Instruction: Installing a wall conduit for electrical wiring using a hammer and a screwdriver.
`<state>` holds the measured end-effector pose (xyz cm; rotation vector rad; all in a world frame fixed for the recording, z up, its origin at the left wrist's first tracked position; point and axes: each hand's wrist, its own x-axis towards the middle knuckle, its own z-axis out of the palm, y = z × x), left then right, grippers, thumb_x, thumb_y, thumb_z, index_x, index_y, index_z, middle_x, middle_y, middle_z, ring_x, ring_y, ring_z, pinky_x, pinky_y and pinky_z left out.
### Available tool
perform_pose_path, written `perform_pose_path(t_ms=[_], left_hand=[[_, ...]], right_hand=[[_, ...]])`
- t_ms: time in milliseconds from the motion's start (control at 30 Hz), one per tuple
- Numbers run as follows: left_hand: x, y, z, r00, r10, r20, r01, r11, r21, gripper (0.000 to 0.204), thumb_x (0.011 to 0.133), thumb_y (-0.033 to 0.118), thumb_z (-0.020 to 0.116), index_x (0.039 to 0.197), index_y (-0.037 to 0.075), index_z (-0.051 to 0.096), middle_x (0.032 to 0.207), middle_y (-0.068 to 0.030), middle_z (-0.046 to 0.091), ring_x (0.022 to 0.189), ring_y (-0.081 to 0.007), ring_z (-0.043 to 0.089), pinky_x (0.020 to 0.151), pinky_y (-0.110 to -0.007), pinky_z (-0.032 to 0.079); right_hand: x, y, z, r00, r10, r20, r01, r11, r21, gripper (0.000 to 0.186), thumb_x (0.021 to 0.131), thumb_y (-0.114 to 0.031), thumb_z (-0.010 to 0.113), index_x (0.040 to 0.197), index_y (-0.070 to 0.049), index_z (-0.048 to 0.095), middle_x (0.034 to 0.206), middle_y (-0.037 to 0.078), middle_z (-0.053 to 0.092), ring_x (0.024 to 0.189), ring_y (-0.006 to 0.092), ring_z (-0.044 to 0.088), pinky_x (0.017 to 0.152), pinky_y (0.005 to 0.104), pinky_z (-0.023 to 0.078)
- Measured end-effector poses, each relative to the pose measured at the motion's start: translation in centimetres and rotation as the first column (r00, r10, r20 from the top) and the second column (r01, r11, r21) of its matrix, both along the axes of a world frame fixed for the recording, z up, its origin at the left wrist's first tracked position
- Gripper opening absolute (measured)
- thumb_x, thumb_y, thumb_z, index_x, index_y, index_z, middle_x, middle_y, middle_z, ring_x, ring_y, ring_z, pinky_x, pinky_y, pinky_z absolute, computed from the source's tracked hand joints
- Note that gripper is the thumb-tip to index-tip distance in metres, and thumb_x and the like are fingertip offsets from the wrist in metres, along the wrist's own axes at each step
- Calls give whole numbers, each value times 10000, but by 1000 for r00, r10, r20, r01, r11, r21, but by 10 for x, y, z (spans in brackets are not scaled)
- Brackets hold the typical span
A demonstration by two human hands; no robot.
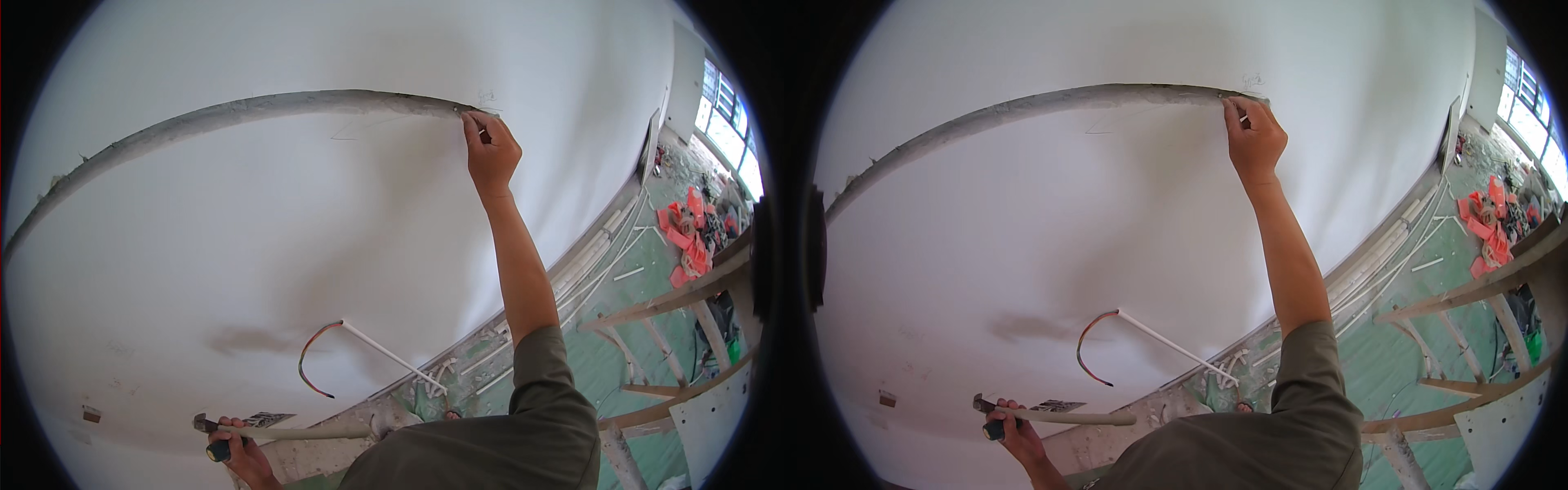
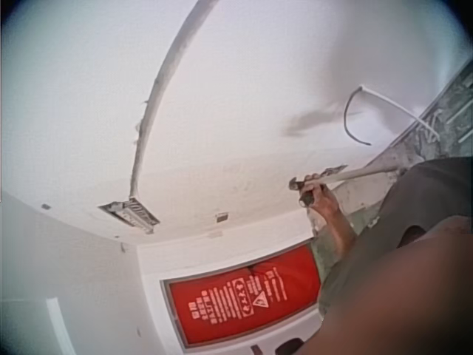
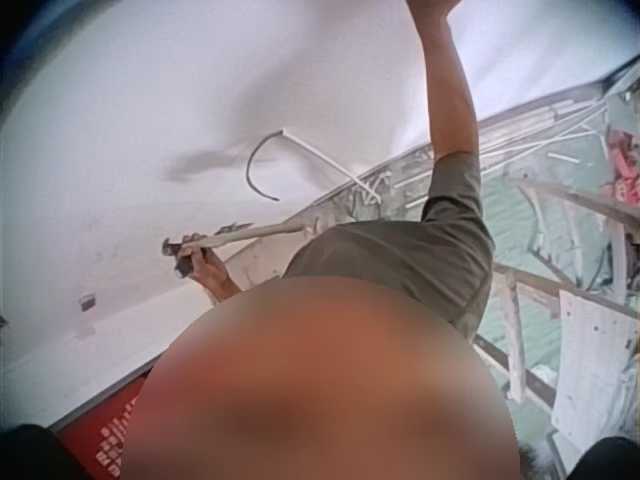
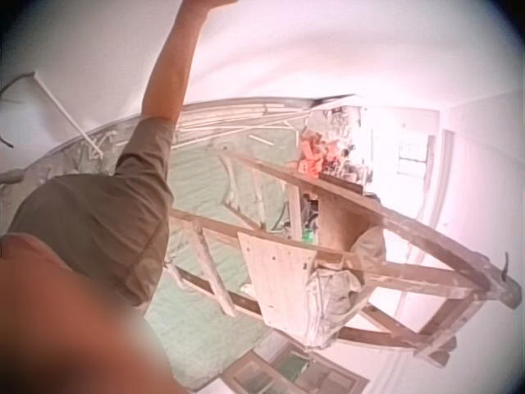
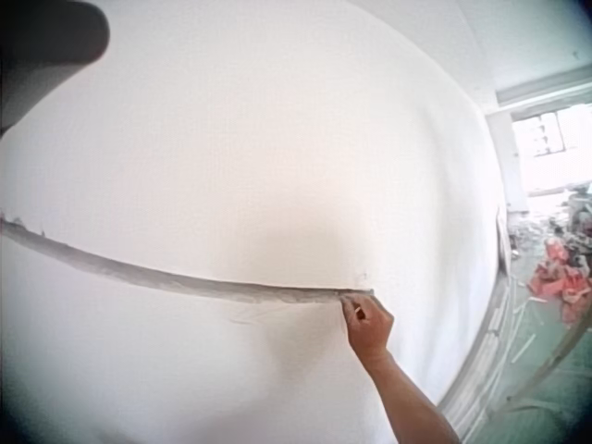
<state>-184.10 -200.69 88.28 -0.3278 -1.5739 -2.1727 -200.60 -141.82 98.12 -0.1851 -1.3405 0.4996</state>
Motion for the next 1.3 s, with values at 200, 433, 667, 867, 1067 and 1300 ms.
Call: perform_pose_path(t_ms=[200, 433, 667, 867, 1067, 1300], left_hand=[[0, -2, -4, 1000, -8, 19, 7, 999, 32, 192, 875, 30, 650, 980, 142, 535, 1172, -54, 511, 1030, -188, 538, 878, -351, 467], [1, -2, -7, 1000, 8, 20, -8, 1000, 17, 194, 875, 28, 652, 980, 141, 534, 1172, -57, 512, 1026, -190, 542, 874, -345, 478], [2, -3, -9, 999, 19, 27, -20, 999, 27, 199, 872, 28, 659, 978, 142, 534, 1168, -59, 514, 1016, -190, 548, 883, -345, 484], [3, -4, -12, 1000, 12, 25, -13, 999, 36, 199, 874, 12, 649, 976, 136, 532, 1169, -62, 507, 1031, -192, 541, 890, -339, 485], [4, -5, -13, 999, 19, 36, -21, 999, 38, 198, 878, -8, 633, 980, 129, 533, 1167, -63, 504, 1028, -194, 537, 898, -332, 483], [4, 2, -10, 999, 39, 21, -40, 998, 51, 215, 866, -25, 621, 989, 119, 519, 1157, -81, 509, 979, -185, 551, 883, -336, 495]], right_hand=[[-2, -5, -6, 973, 227, 36, -204, 924, -324, 95, 827, -149, 727, 866, -63, 726, 722, 33, 676, 553, 98, 563, 554, 245, 459], [5, -4, 4, 915, 381, 135, -286, 845, -451, 166, 869, -158, 671, 969, -42, 734, 670, 42, 651, 579, 81, 533, 573, 238, 438], [9, 15, -3, 830, 547, 108, -455, 777, -436, 135, 874, -124, 668, 973, -58, 732, 679, 30, 631, 566, 82, 531, 546, 232, 428], [15, 37, 14, 974, 55, 222, -76, 993, 86, 273, 787, -87, 761, 1026, -137, 639, 831, 0, 654, 604, 129, 601, 549, 256, 479], [21, 46, 31, 940, -21, 341, -101, 936, 336, 214, 796, -82, 741, 979, -117, 635, 841, -5, 652, 682, 160, 640, 562, 272, 500], [20, 52, 35, 953, -79, 291, -61, 895, 441, 198, 793, -104, 741, 961, -118, 636, 827, -12, 647, 670, 157, 634, 556, 277, 504]])
